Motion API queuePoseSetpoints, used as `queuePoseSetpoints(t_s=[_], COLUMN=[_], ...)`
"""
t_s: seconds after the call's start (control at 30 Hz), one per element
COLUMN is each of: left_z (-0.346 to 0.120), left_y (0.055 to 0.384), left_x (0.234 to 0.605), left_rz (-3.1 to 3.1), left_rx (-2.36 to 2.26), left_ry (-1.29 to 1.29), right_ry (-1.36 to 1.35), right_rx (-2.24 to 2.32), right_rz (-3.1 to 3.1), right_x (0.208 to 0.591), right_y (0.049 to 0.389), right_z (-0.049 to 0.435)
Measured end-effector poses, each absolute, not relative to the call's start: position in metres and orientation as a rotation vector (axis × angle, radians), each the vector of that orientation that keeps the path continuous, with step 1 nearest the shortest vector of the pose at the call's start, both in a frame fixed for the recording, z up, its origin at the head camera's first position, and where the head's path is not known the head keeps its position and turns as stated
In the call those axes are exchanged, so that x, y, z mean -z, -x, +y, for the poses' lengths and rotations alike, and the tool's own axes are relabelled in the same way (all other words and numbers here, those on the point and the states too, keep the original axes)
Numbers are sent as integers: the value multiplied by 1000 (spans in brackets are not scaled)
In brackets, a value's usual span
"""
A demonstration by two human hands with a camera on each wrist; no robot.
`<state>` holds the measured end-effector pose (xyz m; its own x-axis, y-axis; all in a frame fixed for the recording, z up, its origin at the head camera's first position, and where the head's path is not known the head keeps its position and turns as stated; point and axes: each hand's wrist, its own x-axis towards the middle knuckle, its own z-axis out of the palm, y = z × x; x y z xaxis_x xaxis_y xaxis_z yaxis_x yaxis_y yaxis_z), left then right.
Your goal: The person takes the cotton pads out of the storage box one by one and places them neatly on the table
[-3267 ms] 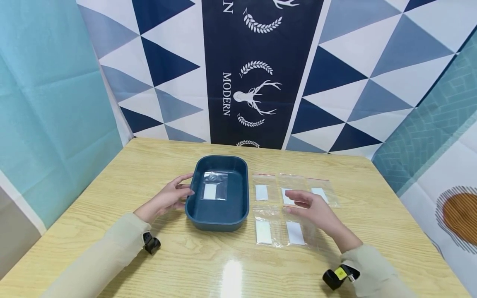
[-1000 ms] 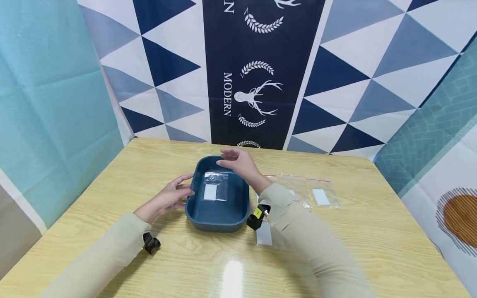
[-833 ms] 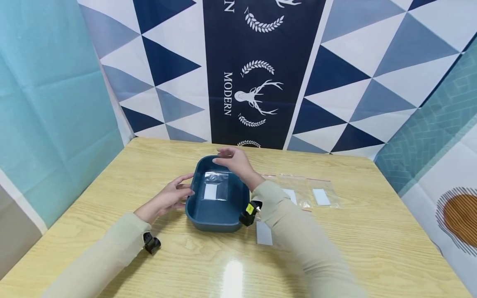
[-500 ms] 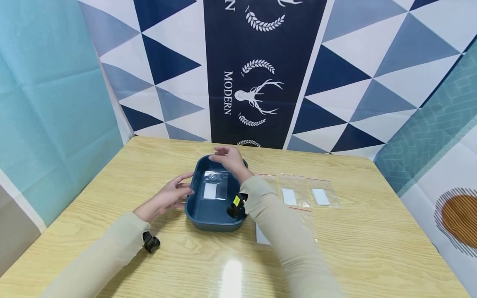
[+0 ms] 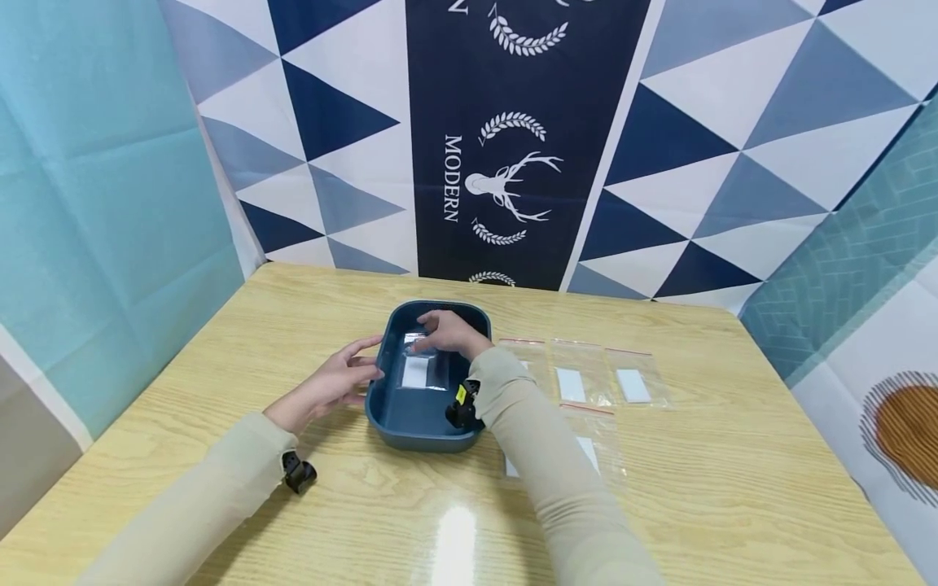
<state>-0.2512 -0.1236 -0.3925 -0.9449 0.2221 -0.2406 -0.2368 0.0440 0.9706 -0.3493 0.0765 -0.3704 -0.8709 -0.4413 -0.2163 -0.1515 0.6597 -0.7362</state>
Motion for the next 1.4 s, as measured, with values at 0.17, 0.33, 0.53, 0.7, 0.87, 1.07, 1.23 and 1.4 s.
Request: queuePoseSetpoints(t_s=[0.17, 0.33, 0.53, 0.7, 0.87, 1.07, 1.23, 1.4], left_z=[-123, -123, -122, -123, -124, -124, -124, -123], left_y=[251, 252, 249, 251, 250, 250, 250, 250], left_x=[393, 394, 391, 394, 393, 392, 391, 391], left_rz=[2004, 2023, 2035, 2050, 2040, 2028, 2035, 2028], left_rx=[-1967, -1954, -1948, -1946, -1943, -1948, -1941, -1945], left_ry=[3, -18, 1, 15, -14, -13, -11, -7], right_ry=[559, 672, 717, 715, 754, 835, 896, 897], right_rx=[904, 664, 475, 454, 420, 423, 502, 669], right_rz=[2429, 2343, 2320, 2392, 2426, 2498, 2575, 2555], right_x=[371, 372, 375, 374, 374, 374, 372, 370], right_y=[348, 348, 350, 348, 349, 347, 347, 349], right_z=[77, 79, 79, 77, 76, 75, 76, 81])
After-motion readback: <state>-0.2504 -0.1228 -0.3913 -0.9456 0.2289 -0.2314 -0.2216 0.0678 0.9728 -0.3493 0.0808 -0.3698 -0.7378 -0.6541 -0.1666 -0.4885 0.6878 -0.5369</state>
